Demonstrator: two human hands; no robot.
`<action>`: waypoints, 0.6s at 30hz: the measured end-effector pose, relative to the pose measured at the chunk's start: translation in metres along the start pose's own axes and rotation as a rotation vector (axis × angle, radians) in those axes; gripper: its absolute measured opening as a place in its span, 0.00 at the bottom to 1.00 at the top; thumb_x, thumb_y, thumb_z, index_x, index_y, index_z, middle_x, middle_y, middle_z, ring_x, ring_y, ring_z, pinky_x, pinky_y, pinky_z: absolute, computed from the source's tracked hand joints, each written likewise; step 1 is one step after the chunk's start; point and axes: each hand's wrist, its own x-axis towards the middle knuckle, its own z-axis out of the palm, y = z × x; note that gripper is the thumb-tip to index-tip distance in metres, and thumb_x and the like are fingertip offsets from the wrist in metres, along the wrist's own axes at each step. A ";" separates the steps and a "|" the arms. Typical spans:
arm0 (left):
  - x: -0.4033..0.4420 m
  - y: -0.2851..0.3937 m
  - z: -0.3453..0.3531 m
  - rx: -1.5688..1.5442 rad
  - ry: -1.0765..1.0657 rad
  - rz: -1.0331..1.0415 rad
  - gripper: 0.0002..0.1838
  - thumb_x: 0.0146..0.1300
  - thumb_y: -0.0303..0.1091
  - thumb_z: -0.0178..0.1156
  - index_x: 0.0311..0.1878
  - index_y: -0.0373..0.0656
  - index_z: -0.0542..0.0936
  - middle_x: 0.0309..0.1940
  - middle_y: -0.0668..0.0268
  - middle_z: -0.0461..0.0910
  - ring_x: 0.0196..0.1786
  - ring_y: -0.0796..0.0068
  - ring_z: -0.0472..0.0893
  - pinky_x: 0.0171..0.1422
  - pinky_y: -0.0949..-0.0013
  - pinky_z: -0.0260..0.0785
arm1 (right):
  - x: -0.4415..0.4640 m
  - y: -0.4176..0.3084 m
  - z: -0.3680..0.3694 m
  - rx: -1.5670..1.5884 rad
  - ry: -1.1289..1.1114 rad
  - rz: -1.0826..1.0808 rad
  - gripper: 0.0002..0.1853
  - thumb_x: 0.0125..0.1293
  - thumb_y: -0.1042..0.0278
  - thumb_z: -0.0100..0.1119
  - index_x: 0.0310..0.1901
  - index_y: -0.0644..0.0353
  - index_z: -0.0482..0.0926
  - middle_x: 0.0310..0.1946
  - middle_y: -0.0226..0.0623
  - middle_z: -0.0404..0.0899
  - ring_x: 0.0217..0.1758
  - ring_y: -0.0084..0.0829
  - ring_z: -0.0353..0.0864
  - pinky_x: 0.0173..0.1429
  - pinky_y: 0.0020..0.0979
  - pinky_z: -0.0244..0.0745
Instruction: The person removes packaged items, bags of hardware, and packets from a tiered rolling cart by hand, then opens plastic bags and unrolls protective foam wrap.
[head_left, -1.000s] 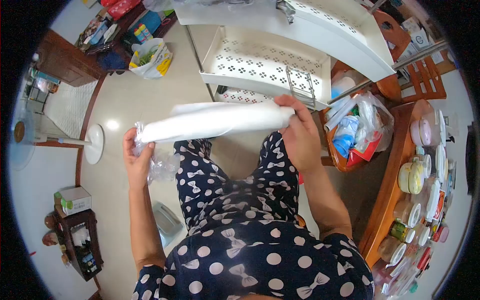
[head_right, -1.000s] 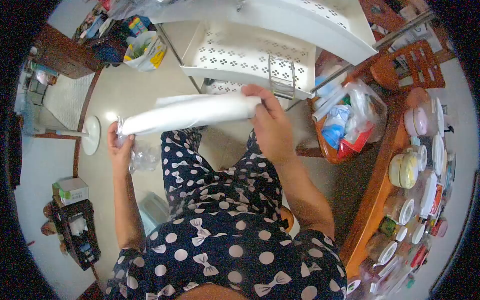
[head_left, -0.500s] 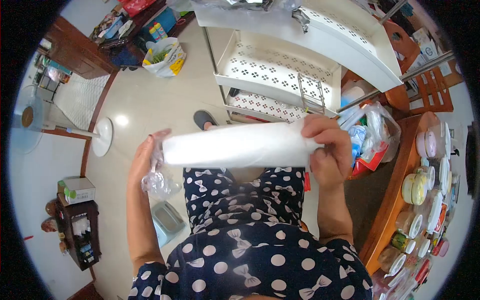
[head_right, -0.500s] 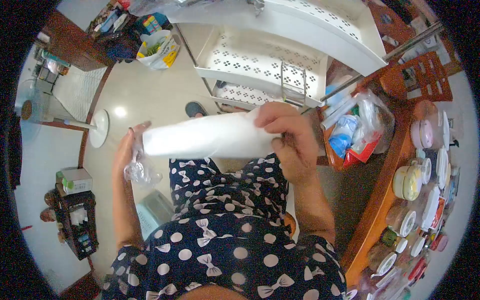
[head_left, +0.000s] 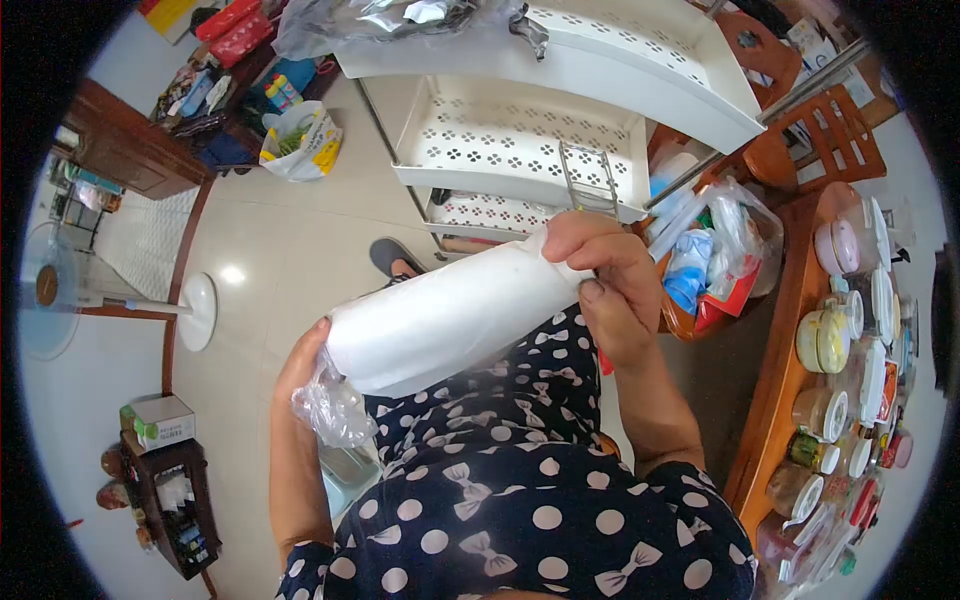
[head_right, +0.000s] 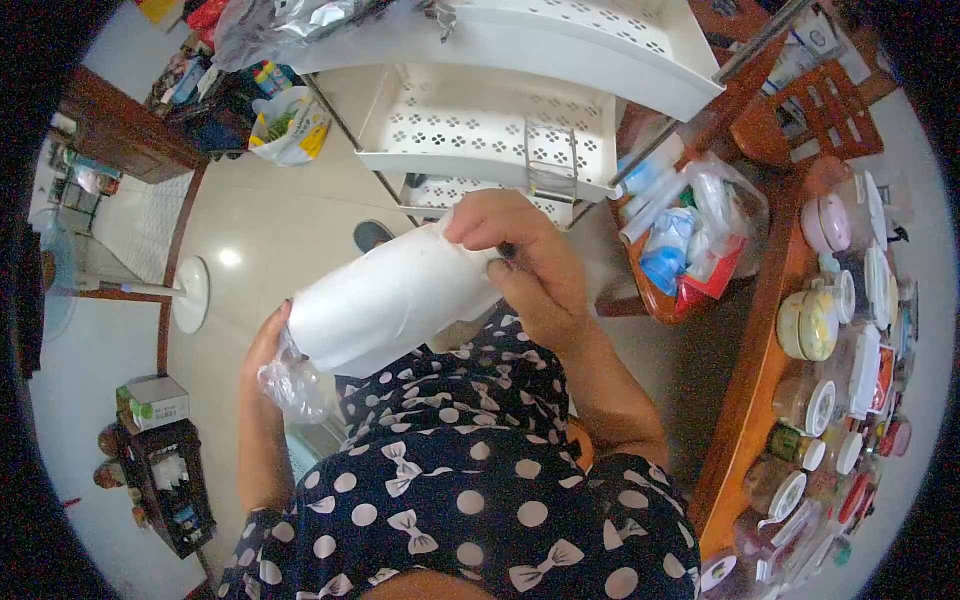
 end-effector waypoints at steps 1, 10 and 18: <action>-0.001 0.002 0.004 -0.051 0.029 -0.031 0.28 0.68 0.50 0.48 0.59 0.37 0.71 0.48 0.56 0.80 0.46 0.66 0.81 0.50 0.67 0.75 | 0.001 0.001 0.000 -0.004 -0.013 -0.025 0.14 0.54 0.80 0.44 0.43 0.65 0.71 0.44 0.45 0.73 0.53 0.40 0.71 0.63 0.44 0.62; 0.000 0.001 -0.001 -0.313 -0.029 0.010 0.29 0.64 0.51 0.55 0.60 0.39 0.70 0.53 0.55 0.77 0.55 0.61 0.78 0.54 0.55 0.75 | -0.001 0.020 -0.014 0.004 0.062 0.005 0.19 0.50 0.84 0.42 0.47 0.66 0.71 0.50 0.44 0.71 0.59 0.40 0.68 0.69 0.42 0.57; 0.010 0.003 -0.029 -0.042 -0.041 0.381 0.25 0.51 0.31 0.69 0.54 0.41 0.75 0.44 0.63 0.79 0.46 0.71 0.79 0.51 0.68 0.73 | 0.000 0.020 -0.009 0.111 0.161 0.451 0.31 0.55 0.90 0.40 0.64 0.63 0.63 0.63 0.41 0.64 0.65 0.30 0.65 0.70 0.30 0.57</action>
